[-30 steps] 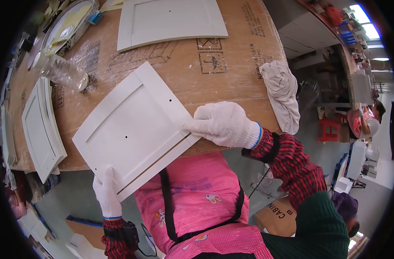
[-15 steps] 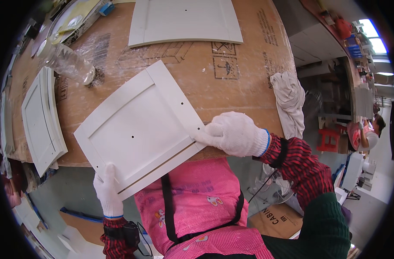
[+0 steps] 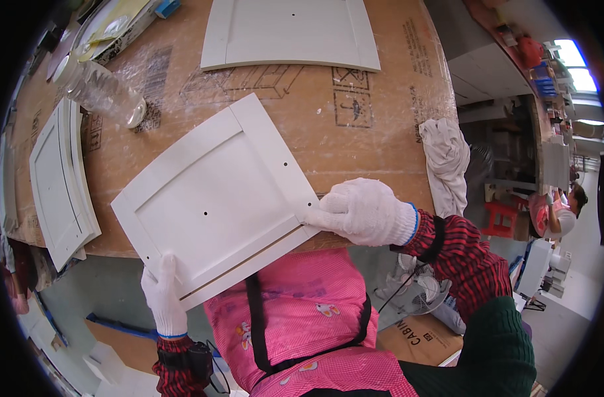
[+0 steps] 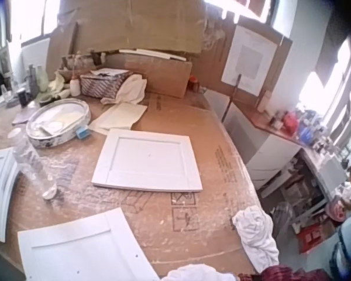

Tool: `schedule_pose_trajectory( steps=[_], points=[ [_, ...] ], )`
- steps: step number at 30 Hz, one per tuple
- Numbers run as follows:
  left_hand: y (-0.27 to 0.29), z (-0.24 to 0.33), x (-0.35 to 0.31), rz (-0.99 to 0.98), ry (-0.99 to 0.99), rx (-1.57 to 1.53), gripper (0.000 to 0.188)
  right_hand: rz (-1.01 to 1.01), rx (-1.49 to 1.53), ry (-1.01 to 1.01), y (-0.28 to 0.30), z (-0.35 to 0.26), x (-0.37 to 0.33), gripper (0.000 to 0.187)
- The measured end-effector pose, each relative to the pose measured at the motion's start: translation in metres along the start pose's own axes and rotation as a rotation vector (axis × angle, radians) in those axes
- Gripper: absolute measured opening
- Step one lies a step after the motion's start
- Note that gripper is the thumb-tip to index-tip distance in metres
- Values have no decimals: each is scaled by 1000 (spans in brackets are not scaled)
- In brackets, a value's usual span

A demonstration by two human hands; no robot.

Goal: Cleaning and scraping excess material from wooden cabinet door panels in a furniture manufacturing facility.

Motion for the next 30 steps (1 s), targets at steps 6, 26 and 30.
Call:
schedule_pose_trajectory(
  steps=[6,26,30],
  points=[
    [-2,2,0,-41,-10,27,32,14,-16,-65,1,2,2,35],
    [1,-6,5,-25,-10,30,38,42,82,-84,1,-2,-9,33],
    [0,-3,1,-8,-2,17,39,0,45,-51,-1,-5,-7,34]
  ],
)
Point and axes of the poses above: each hand's wrist, its own x-axis towards the middle knuckle, its own y-axis out of the back of the hand, z = x × y, the point moved 5 cm from there along x, towards the middle knuckle, and after that the axes turned 1 degree about z, right-handed, at the moved point
